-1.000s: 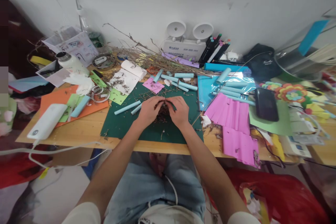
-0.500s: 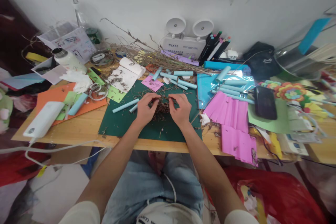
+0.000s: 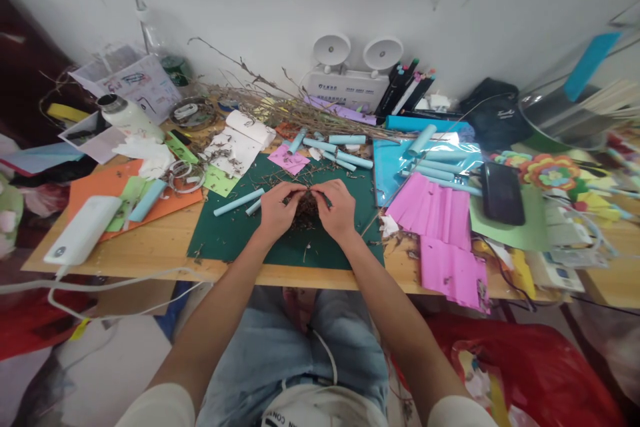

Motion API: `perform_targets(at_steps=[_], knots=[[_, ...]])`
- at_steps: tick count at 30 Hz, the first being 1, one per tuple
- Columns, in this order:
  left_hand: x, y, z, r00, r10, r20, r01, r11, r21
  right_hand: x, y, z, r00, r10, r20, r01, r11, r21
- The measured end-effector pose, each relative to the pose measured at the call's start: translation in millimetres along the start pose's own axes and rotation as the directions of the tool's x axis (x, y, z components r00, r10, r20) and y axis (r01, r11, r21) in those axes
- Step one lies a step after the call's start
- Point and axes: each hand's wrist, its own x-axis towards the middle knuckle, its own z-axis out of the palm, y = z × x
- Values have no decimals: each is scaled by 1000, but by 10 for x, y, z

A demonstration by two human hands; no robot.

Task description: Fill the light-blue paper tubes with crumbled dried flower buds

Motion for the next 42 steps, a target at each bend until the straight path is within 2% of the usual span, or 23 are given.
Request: perform_targets(at_steps=[3,5,11,16,19,22,24,26,32,35,39,42], knots=[[7,-39,-19,999,-36,-38,37,999,24,23,-16,-48,997,37,-73,-37,999,-8],[10,-58,-22,999,-30,-34,31,999,18,30,-21,-64,996,38,-81,-38,999,-4],[-10,-44,11,999,-2,49,3,1000,-19,8,-10,-24,997,-66,40,65,998,27],[-37,-39,34,996,-71,60,78,990,-114,-13,59,18,996,-54,77,53,998,13],[-12,-28,-2,998,-61,29,61,998,-18,3,73,-12,1000,8,-2,-8,1000,15],[39,-15,-91,999,29,25,-31,996,83,29,62,-57,1000,17,-26,-16,999,35],[51,-2,-175,996,69,51,-76,986,151,36,56,-73,1000,5,16,-5,999,42],[15,22,-269,994,59,92,-80,966,247,28,57,-74,998,3,70,-5,1000,23],[-269,153,-469,980,-78,182,-5,908,418,2,29,-64,980,14,197,4,996,-93],[-251,158,-451,979,-65,195,-37,878,477,53,-20,-78,973,29,228,2,991,-135],[-42,49,-344,957,-86,276,-114,765,634,179,-84,-66,921,79,380,-6,982,-190],[83,-17,-280,947,-123,296,-114,733,670,267,-104,-18,903,127,411,-31,972,-232]])
